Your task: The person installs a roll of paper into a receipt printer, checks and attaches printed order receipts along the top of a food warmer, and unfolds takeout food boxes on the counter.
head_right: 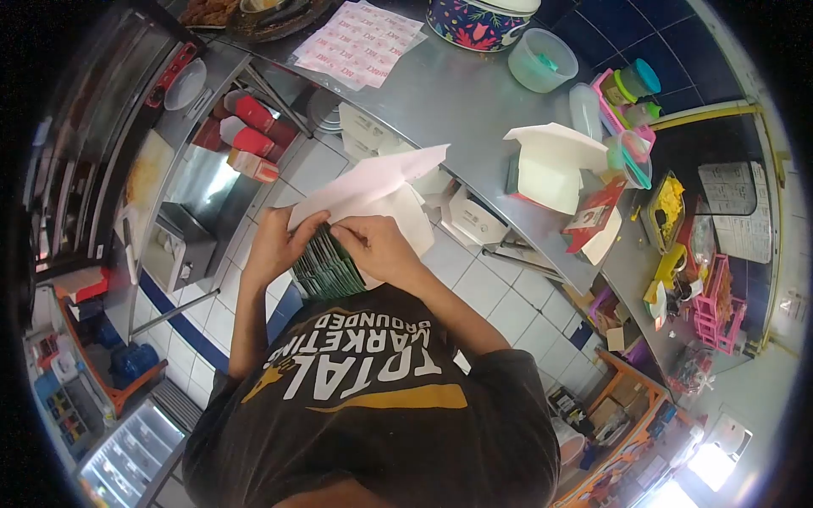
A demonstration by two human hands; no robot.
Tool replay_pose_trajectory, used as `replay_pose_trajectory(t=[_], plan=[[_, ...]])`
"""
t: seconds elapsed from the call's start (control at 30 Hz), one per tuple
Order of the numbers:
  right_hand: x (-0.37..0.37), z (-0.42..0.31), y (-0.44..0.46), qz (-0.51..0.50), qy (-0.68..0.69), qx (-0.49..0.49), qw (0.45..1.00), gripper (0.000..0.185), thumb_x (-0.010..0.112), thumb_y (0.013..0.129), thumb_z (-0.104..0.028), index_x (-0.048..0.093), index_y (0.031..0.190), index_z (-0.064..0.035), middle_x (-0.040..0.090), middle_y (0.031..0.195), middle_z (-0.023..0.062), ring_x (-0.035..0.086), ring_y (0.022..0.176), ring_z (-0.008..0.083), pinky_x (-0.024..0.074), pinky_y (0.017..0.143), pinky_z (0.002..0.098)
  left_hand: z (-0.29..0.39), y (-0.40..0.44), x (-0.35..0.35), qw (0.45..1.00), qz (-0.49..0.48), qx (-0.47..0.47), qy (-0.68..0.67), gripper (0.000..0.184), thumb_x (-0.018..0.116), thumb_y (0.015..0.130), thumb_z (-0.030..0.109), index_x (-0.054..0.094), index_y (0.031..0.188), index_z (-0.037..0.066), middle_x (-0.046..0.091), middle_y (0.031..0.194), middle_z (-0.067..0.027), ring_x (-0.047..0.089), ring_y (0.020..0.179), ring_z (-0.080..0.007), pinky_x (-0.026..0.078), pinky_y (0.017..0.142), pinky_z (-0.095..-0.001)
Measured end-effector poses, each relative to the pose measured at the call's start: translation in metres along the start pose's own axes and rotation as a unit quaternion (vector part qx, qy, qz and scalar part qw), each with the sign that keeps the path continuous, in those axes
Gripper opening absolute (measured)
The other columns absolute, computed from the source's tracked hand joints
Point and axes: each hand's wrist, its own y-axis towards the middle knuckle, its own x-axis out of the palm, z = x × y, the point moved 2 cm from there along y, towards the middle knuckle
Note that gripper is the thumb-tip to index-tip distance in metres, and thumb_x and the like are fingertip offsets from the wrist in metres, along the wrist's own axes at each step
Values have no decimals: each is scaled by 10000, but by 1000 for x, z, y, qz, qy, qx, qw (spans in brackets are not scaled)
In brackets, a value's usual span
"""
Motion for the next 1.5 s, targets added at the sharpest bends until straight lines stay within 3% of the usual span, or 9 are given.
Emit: replay_pose_trajectory(t=[0.17, 0.23, 0.33, 0.6, 0.67, 0.8, 0.93, 1.13, 1.5], plan=[[0, -10, -14, 62, -49, 17, 997, 193, 632, 1017, -121, 715, 1103, 30, 686, 755, 118, 582, 665, 95, 500, 631, 286, 7, -3, -3, 999, -40, 2, -23, 219, 693, 955, 176, 753, 1075, 3, 680, 805, -259, 668, 724, -445, 522, 650, -451], [-7, -18, -19, 110, -68, 2, 992, 139, 648, 969, -95, 716, 1012, 18, 659, 732, 232, 652, 577, 301, 508, 590, 380, 11, -5, -5, 998, -23, 47, 40, 203, 676, 941, 135, 747, 1101, 31, 681, 800, -251, 669, 715, -433, 520, 645, -445], [-15, -16, -26, 132, -78, -48, 987, 168, 638, 1002, -97, 713, 1090, 24, 661, 702, 136, 553, 574, 136, 471, 558, 320, 14, -4, 0, 999, -7, 44, 14, 180, 679, 913, 118, 747, 1053, 28, 672, 766, -238, 664, 692, -426, 516, 634, -435], [-36, -47, -31, 138, -88, -15, 986, 133, 647, 958, -74, 697, 985, 46, 656, 710, 207, 667, 592, 308, 515, 592, 372, 12, -7, -3, 1000, 14, 22, 9, 170, 674, 885, 93, 737, 1026, 22, 660, 725, -217, 637, 619, -408, 504, 598, -415], [-45, -48, -30, 149, -97, -42, 983, 138, 633, 978, -82, 693, 993, 42, 619, 665, 165, 598, 547, 202, 481, 562, 324, 19, -8, -5, 1000, 21, -19, -7, 153, 667, 887, 82, 732, 1011, 18, 662, 734, -222, 638, 625, -412, 503, 597, -413], [-108, -91, -16, 267, -134, -46, 953, 140, 610, 1006, -98, 694, 1010, 15, 602, 667, 117, 510, 568, 106, 439, 549, 286, -1, -17, 2, 998, 66, -2, -4, 144, 663, 887, 72, 730, 1002, 17, 663, 741, -228, 643, 642, -425, 504, 604, -420], [-175, -83, 71, 347, -351, -208, 845, 172, 608, 984, -120, 717, 1013, 11, 720, 784, 188, 714, 653, 282, 528, 600, 418, -8, -24, -7, 994, 94, -4, 61, 188, 662, 898, 83, 734, 1057, 13, 666, 762, -252, 658, 697, -454, 513, 628, -442], [-226, 99, 217, 198, -639, -64, 740, 135, 613, 886, -89, 736, 901, -35, 762, 903, 189, 767, 824, 350, 621, 699, 471, -14, -25, -4, 993, 101, 23, 61, 219, 668, 925, 111, 724, 1102, -3, 667, 785, -276, 650, 707, -478, 509, 641, -461], [-219, 148, 93, 188, -672, 94, 710, 50, 683, 846, -106, 725, 867, -90, 765, 859, 120, 780, 802, 256, 624, 659, 357, -15, -24, -8, 992, 119, -21, 41, 185, 666, 940, 103, 721, 1055, -31, 670, 737, -249, 662, 635, -418, 499, 624, -421]])
